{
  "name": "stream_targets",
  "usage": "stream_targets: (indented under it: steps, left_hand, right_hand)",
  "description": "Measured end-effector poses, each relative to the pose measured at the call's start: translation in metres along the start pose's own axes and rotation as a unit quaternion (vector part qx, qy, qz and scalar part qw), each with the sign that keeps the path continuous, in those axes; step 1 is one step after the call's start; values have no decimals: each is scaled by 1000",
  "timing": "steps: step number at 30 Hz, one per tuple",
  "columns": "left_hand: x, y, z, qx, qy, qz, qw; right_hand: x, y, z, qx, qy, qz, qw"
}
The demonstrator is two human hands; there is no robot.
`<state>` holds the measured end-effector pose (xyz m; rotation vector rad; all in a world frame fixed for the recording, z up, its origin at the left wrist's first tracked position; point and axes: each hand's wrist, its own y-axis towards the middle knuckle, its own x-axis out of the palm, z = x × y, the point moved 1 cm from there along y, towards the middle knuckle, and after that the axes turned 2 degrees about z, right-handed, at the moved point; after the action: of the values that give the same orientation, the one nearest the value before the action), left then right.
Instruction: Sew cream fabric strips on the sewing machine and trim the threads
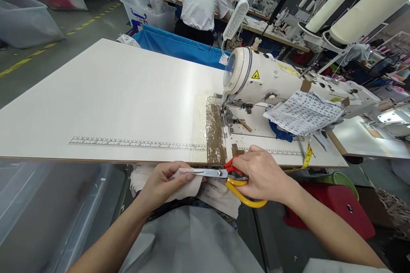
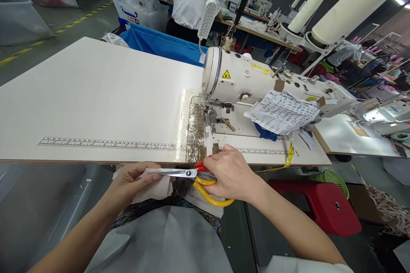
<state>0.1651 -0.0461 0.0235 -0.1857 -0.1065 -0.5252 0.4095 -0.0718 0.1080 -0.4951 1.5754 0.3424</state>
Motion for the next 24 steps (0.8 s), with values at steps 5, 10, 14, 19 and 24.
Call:
stream_targets:
  steps: [5, 10, 14, 19, 24]
  left_hand:
    - [-1, 1, -2, 25, 26, 3, 999]
    - [-1, 0, -4, 7, -10, -7, 1000]
    - [1, -1, -3, -35, -59, -19, 997]
    - [1, 1, -3, -71, -81, -37, 993]
    - [0, 4, -3, -39, -71, -44, 996]
  right_hand:
    - [-5, 6, -6, -1, 3, -4, 1000]
    - [2, 10, -6, -15, 12, 6, 1000]
    - [11, 6, -2, -25, 0, 19, 1000]
    - [12, 3, 1, -18, -14, 5, 1000]
    - [8, 11, -3, -16, 5, -15, 1000]
